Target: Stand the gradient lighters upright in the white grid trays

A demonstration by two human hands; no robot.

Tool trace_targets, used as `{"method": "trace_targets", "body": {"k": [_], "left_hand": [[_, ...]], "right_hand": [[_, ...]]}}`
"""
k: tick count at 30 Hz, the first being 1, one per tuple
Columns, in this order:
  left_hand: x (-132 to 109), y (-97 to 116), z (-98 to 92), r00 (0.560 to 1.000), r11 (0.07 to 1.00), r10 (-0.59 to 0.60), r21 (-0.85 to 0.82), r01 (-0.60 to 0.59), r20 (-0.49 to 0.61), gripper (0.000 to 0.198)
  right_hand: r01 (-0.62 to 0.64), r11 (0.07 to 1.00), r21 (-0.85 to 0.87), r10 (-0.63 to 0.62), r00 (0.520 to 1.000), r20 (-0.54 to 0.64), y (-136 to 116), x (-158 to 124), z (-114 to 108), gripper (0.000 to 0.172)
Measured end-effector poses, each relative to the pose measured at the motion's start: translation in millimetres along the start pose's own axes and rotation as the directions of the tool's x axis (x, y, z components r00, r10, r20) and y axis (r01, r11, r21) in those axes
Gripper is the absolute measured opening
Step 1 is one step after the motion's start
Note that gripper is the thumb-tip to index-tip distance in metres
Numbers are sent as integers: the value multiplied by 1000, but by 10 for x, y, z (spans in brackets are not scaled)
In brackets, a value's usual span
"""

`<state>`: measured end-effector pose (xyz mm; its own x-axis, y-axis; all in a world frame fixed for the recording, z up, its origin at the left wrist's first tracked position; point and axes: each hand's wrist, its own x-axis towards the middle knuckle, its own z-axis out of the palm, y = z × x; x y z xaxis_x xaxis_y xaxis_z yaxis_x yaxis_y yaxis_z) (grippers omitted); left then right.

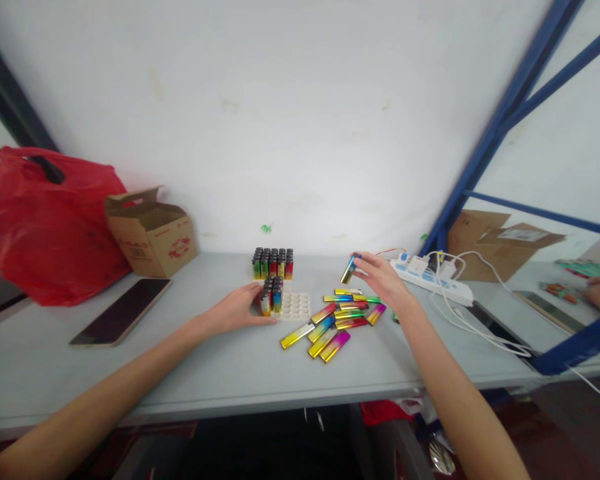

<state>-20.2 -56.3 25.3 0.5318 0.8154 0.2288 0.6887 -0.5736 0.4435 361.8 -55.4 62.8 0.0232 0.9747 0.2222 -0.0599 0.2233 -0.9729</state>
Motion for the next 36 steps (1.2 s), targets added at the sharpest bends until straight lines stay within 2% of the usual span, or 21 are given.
{"method": "trace_targets", "body": {"k": [2, 4, 6, 9, 12, 16, 20, 25, 29, 33, 36], "left_hand": [[1, -9, 5, 1000, 1000, 8, -5, -8, -3, 63], [0, -19, 9, 1000, 1000, 13, -7, -13, 0, 64], [-3, -31, 15, 1000, 1000, 23, -11, -23, -1, 64], [-7, -49, 26, 999, 999, 33, 3, -33, -7, 66], [-6, -56, 35, 999, 999, 34, 33, -34, -8, 66], [2, -45, 37, 1000, 997, 20, 70, -19, -17, 63], [7, -38, 34, 1000, 996, 10, 92, -9, -12, 63], [8, -49, 40, 1000, 998, -5, 57, 7, -29, 66], [9, -39, 36, 999, 998, -8, 57, 10, -35, 67], [7, -7, 19, 1000, 997, -9, 81, 10, -23, 64], [5, -4, 18, 1000, 996, -7, 86, 9, -15, 64]], "right_hand": [[1, 985, 174, -1, 1000, -4, -115, 48, 273, 46], [-7, 957, 290, -9, 998, 55, -222, 90, 553, 43], [-37, 943, 331, -11, 990, 142, -266, 124, 810, 43], [-40, 972, 232, -12, 976, 216, -146, 141, 1112, 46], [42, 999, -22, -37, 984, 176, 132, 98, 1289, 52], [215, 912, -348, -168, 973, 161, 425, -12, 1366, 62], [255, 838, -483, -222, 967, 124, 475, -81, 1388, 59], [264, 839, -476, -240, 964, 112, 457, -99, 1414, 50], [280, 835, -473, -240, 960, 146, 457, -112, 1400, 54], [247, 874, -418, -152, 957, 248, 420, -127, 1354, 55], [362, 818, -447, -217, 914, 343, 364, -135, 1316, 55]]}}
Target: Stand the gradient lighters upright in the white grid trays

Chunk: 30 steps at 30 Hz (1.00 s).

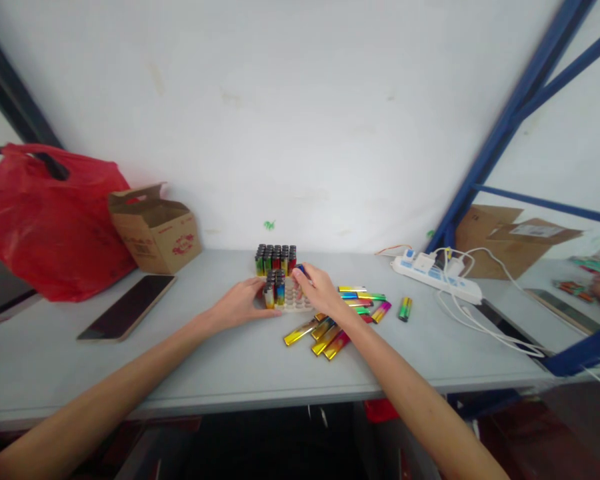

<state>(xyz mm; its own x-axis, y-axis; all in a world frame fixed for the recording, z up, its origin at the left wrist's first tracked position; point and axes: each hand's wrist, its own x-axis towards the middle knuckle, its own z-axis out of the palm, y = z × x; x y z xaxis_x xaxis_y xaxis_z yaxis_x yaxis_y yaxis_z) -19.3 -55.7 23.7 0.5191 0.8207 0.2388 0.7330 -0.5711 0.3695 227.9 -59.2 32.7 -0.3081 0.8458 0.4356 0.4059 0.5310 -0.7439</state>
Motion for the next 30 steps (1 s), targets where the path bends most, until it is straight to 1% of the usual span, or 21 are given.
{"method": "trace_targets", "body": {"k": [2, 3, 4, 7, 9, 11, 14, 18, 20, 22, 24, 26, 28, 30], "left_hand": [[0, -16, 10, 1000, 1000, 7, -9, -7, -2, 65], [0, -26, 17, 1000, 1000, 12, -17, -12, -7, 66], [0, -37, 25, 1000, 1000, 17, -24, -17, -12, 67], [0, -57, 42, 1000, 999, 18, -39, -19, -14, 70], [-1, -60, 47, 1000, 999, 17, -50, -18, -16, 71], [-2, -60, 50, 1000, 998, 20, -61, -21, -24, 70], [-4, -58, 49, 999, 998, 22, -63, -24, -33, 66], [-4, -36, 31, 1000, 998, 12, -66, -14, -26, 60], [-4, -19, 17, 1000, 998, -2, -67, 1, -19, 59], [-4, -9, 6, 1000, 998, -5, -70, 4, -13, 60], [-4, -7, 0, 1000, 997, 1, -75, -2, -9, 62], [-4, -11, -6, 1000, 996, 0, -88, 0, -5, 65], [-3, -16, -15, 1000, 995, -12, -102, 12, 6, 66], [-1, -21, -27, 999, 994, -20, -111, 23, 25, 65]], "right_hand": [[101, 985, -142, -100, 995, 17, -23, -7, -32, 57], [127, 972, -197, -121, 992, 43, -32, -12, -41, 57], [132, 965, -225, -117, 990, 79, -39, -19, -46, 57], [86, 979, -182, -53, 983, 178, -42, -45, -37, 54], [71, 988, -133, -41, 975, 217, -33, -56, -21, 53], [70, 990, -121, -37, 966, 255, -17, -60, -6, 52], [130, 976, -174, -72, 949, 306, 14, -49, 14, 51], [264, 911, -315, -160, 933, 321, 37, -33, 53, 51], [275, 884, -379, -157, 937, 313, 25, -34, 69, 52], [251, 890, -382, -126, 938, 322, -1, -37, 55, 53], [207, 909, -362, -91, 946, 312, -23, -33, -20, 54], [160, 915, -371, -71, 968, 241, -15, -15, -177, 53], [110, 909, -403, -55, 988, 146, 42, 10, -411, 51], [45, 905, -423, -2, 995, 102, 149, 24, -688, 45]]}}
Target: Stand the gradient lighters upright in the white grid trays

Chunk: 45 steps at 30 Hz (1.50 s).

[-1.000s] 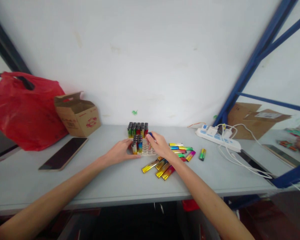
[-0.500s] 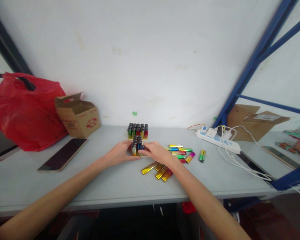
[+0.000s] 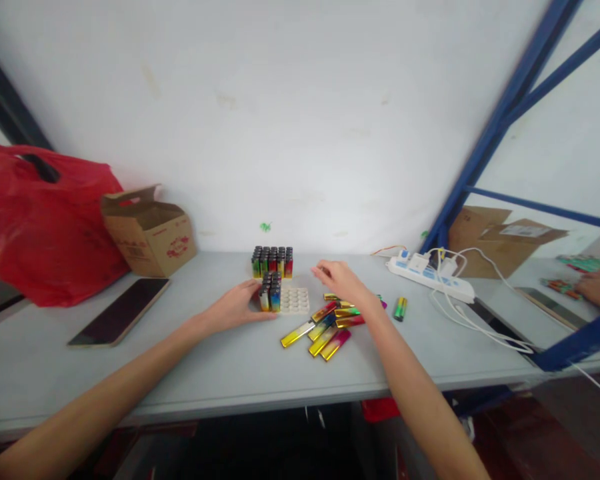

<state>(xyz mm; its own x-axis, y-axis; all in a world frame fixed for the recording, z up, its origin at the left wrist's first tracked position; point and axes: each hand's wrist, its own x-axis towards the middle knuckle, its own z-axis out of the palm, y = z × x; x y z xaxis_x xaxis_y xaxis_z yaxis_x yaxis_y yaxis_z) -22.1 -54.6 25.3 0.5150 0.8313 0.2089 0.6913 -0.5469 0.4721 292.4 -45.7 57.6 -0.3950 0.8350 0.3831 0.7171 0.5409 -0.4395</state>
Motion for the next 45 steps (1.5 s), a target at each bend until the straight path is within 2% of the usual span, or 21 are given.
{"method": "trace_targets", "body": {"k": [3, 5, 10, 15, 23, 26, 30, 34, 37, 39, 41, 43, 45], "left_hand": [[3, -8, -14, 1000, 1000, 2, -1, -2, 13, 63], [3, -14, -20, 1000, 1000, 13, -1, -13, 11, 61], [-12, -12, -39, 999, 999, 40, -8, -40, 21, 59], [-15, -25, -36, 999, 999, 42, 6, -42, 25, 60], [4, -46, -18, 1000, 1000, 20, -2, -20, 20, 62], [4, -38, -22, 1000, 1000, 6, -6, -6, 26, 64], [0, -36, -23, 1000, 1000, 24, -11, -24, 20, 63], [-2, -32, -22, 999, 999, 35, -11, -35, 11, 61], [-2, -31, -24, 999, 999, 52, 5, -52, 16, 60], [0, -38, -27, 998, 998, 57, 19, -58, 22, 60], [5, -51, -31, 998, 998, 53, 34, -54, 35, 60], [10, -66, -37, 998, 998, 45, 41, -47, 45, 61], [12, -76, -47, 998, 998, 44, 36, -46, 51, 61]], "right_hand": [[-82, 997, -4, 82, 992, 93, 329, -86, -274, 32], [-141, 990, -1, 139, 974, 177, 476, -194, -410, 30], [-165, 986, 32, 153, 961, 232, 522, -532, -575, 36], [-133, 991, -19, 133, 953, 274, 483, -739, -549, 30], [-101, 993, -56, 112, 959, 262, 542, -784, -447, 39], [-123, 992, 9, 118, 970, 212, 521, -782, -444, 42], [-160, 965, 207, 142, 985, 100, 479, -692, -414, 45], [-183, 855, 486, 233, 971, -45, 402, -443, -278, 49], [-185, 692, 698, 337, 938, -85, 275, -211, -138, 50], [-177, 561, 809, 354, 934, -42, 150, -66, -58, 50], [-182, 462, 868, 320, 947, 28, 9, 61, 5, 52], [-191, 415, 889, 266, 960, 82, -123, 167, 61, 54], [-197, 408, 892, 235, 966, 106, -225, 245, 124, 54]]}}
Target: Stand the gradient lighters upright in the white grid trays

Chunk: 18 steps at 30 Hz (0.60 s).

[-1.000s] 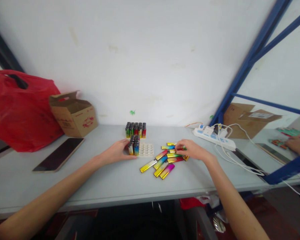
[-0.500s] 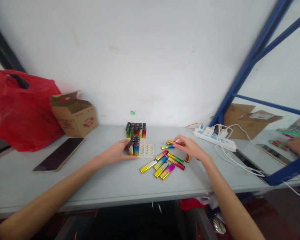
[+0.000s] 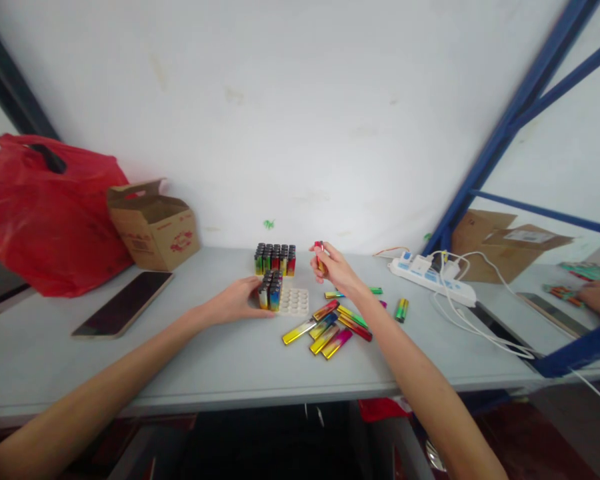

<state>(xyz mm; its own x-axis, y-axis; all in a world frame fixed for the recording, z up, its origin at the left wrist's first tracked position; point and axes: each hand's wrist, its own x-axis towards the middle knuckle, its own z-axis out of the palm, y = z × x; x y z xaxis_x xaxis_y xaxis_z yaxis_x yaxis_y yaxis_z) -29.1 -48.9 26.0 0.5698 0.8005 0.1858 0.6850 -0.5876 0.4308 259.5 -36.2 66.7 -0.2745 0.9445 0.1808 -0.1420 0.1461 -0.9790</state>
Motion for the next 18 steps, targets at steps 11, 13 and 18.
{"method": "trace_targets", "body": {"k": [11, 13, 18], "left_hand": [[-28, 19, -55, 1000, 999, -2, -50, 3, 22, 63], [-26, 17, -50, 1000, 998, 1, -56, 1, 23, 62], [-28, 19, -47, 1000, 998, -5, -64, 5, 6, 60]], "right_hand": [[-189, 981, -47, 178, 970, -166, 321, 15, 329, 57], [-182, 980, -77, 164, 967, -197, 350, -3, 363, 53], [-153, 983, -103, 134, 976, -170, 390, -30, 398, 56]]}}
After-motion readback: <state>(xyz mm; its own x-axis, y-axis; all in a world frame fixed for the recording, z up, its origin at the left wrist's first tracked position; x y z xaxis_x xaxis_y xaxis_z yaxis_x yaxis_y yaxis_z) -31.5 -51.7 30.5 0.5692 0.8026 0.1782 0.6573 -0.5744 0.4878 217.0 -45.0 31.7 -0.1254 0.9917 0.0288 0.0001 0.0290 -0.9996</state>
